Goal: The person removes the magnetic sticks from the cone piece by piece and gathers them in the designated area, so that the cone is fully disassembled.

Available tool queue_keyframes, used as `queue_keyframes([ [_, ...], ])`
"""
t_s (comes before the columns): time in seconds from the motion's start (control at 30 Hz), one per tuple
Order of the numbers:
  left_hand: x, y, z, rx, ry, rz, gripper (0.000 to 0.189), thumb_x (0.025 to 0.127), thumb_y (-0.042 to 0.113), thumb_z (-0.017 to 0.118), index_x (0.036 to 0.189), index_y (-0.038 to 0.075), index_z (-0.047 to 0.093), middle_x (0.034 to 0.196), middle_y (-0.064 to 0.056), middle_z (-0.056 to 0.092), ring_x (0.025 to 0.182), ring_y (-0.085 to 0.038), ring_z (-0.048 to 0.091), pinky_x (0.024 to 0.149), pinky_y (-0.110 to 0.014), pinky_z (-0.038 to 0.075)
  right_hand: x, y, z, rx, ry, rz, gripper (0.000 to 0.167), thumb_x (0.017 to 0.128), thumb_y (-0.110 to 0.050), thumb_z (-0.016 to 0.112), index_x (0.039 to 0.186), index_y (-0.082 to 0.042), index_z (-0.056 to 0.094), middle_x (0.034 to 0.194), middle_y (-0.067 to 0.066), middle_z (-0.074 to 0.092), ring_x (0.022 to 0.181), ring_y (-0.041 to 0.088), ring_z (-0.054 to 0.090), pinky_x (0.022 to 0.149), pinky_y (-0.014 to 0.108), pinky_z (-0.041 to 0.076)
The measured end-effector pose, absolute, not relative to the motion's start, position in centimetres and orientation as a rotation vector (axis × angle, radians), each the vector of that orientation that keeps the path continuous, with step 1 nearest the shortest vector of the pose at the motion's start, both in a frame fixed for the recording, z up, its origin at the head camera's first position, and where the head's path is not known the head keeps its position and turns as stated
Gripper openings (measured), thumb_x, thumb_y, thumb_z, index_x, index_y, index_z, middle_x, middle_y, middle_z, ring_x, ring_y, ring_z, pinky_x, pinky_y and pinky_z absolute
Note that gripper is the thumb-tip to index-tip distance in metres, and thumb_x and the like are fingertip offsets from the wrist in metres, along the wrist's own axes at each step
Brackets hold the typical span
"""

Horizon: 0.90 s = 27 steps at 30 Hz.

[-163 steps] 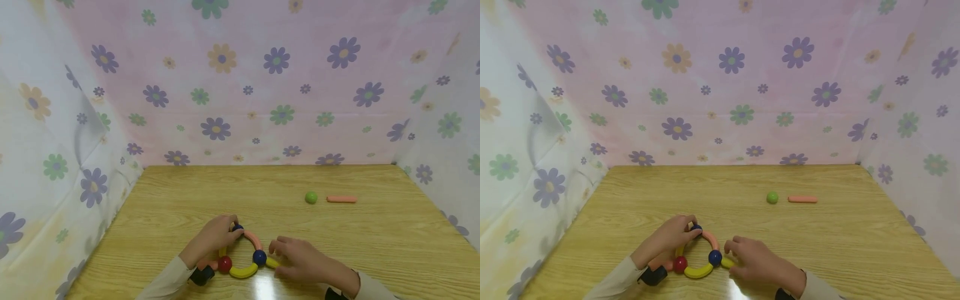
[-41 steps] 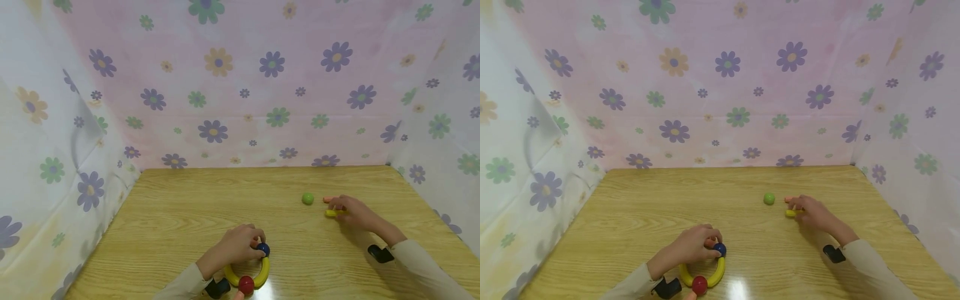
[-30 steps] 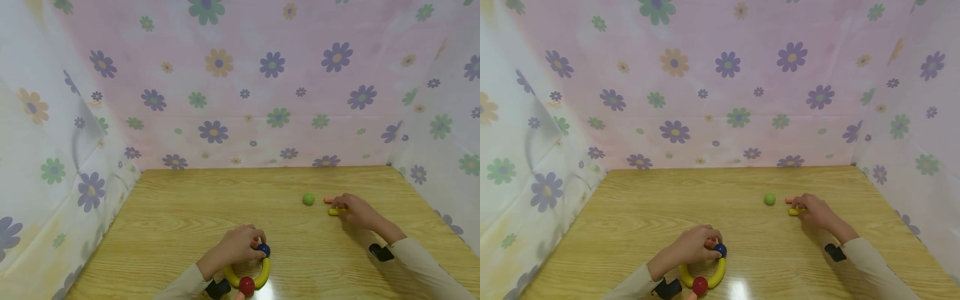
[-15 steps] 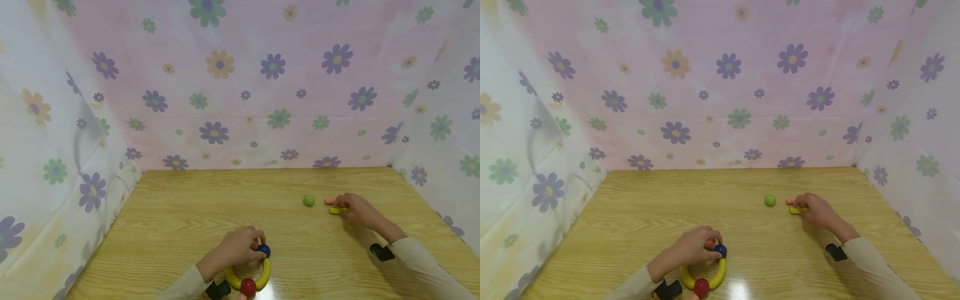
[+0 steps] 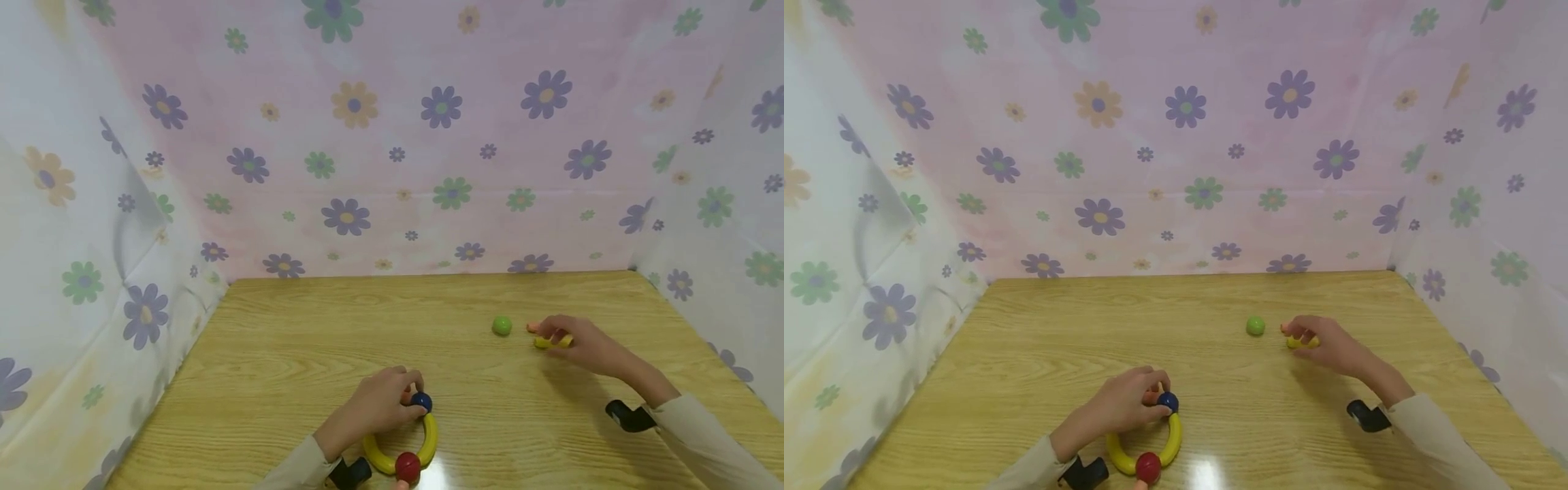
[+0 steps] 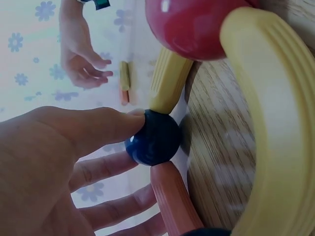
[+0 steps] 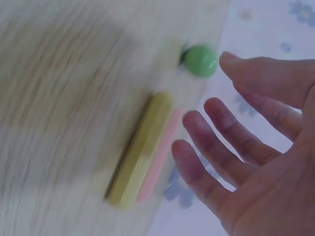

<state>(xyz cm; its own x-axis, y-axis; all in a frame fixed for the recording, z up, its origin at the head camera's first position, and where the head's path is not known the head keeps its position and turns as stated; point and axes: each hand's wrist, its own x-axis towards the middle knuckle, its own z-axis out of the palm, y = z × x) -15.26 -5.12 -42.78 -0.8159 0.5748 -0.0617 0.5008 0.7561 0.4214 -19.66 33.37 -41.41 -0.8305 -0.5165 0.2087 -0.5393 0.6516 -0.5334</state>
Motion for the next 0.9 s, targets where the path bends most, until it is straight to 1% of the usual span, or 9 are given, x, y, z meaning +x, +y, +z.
queue_keyframes([
  [0.13, -15.3, -5.5, -42.8, 0.854, 2.767, 0.585, 0.023, 0.087, 0.039, 0.067, 0.104, 0.025, 0.06, 0.08, 0.008, 0.048, 0.068, -0.007, 0.044, 0.054, -0.025, 0.038, -18.5, 31.7, -40.6, 1.048, -2.791, 1.067, 0.025, 0.085, -0.002, 0.067, 0.107, -0.01, 0.059, 0.102, 0.014, 0.059, 0.085, 0.021, 0.059, 0.06, 0.029, 0.05],
  [0.23, -15.3, -5.7, -42.8, 0.851, 2.772, 0.577, 0.025, 0.089, 0.039, 0.064, 0.109, 0.024, 0.06, 0.081, 0.009, 0.048, 0.069, -0.007, 0.045, 0.055, -0.026, 0.039, -17.6, 30.1, -40.1, 1.127, -2.788, 1.096, 0.024, 0.088, -0.006, 0.066, 0.11, -0.011, 0.059, 0.103, 0.012, 0.059, 0.085, 0.017, 0.059, 0.06, 0.028, 0.049],
  [0.33, -15.4, -5.9, -42.9, 0.854, 2.785, 0.562, 0.026, 0.09, 0.039, 0.063, 0.112, 0.024, 0.06, 0.083, 0.008, 0.05, 0.069, -0.007, 0.045, 0.054, -0.026, 0.039, -16.7, 28.8, -39.7, 1.167, -2.831, 1.127, 0.022, 0.091, -0.013, 0.063, 0.113, -0.012, 0.057, 0.104, 0.009, 0.058, 0.087, 0.014, 0.058, 0.062, 0.028, 0.048],
  [0.57, -15.6, -6.0, -43.0, 0.87, 2.806, 0.548, 0.027, 0.091, 0.038, 0.062, 0.114, 0.022, 0.061, 0.088, 0.004, 0.055, 0.068, -0.006, 0.045, 0.054, -0.024, 0.039, -15.2, 26.2, -39.4, 1.27, -2.88, 1.159, 0.02, 0.095, -0.022, 0.059, 0.114, -0.017, 0.057, 0.104, 0.005, 0.058, 0.088, 0.017, 0.058, 0.063, 0.028, 0.048],
  [0.67, -15.6, -6.1, -42.9, 0.869, 2.807, 0.557, 0.027, 0.091, 0.038, 0.062, 0.113, 0.022, 0.062, 0.088, 0.004, 0.055, 0.068, -0.006, 0.046, 0.055, -0.024, 0.039, -14.9, 25.1, -39.6, 1.293, -2.91, 1.178, 0.019, 0.095, -0.021, 0.058, 0.113, -0.016, 0.058, 0.104, 0.003, 0.059, 0.088, 0.013, 0.057, 0.064, 0.028, 0.048],
  [0.8, -15.7, -6.2, -43.0, 0.863, 2.802, 0.571, 0.027, 0.091, 0.037, 0.062, 0.112, 0.021, 0.062, 0.086, 0.004, 0.055, 0.067, -0.006, 0.046, 0.055, -0.023, 0.039, -14.4, 23.9, -40.1, 1.349, -2.924, 1.211, 0.018, 0.095, -0.016, 0.059, 0.112, -0.012, 0.059, 0.103, 0.002, 0.06, 0.087, 0.009, 0.056, 0.064, 0.026, 0.049],
  [0.9, -15.7, -6.5, -43.0, 0.842, 2.801, 0.581, 0.027, 0.091, 0.037, 0.062, 0.112, 0.02, 0.062, 0.093, 0.002, 0.059, 0.069, -0.007, 0.047, 0.057, -0.024, 0.04, -14.1, 23.2, -40.4, 1.399, -2.912, 1.242, 0.016, 0.094, -0.015, 0.059, 0.11, -0.012, 0.059, 0.102, 0.002, 0.06, 0.086, 0.008, 0.056, 0.063, 0.025, 0.049],
])
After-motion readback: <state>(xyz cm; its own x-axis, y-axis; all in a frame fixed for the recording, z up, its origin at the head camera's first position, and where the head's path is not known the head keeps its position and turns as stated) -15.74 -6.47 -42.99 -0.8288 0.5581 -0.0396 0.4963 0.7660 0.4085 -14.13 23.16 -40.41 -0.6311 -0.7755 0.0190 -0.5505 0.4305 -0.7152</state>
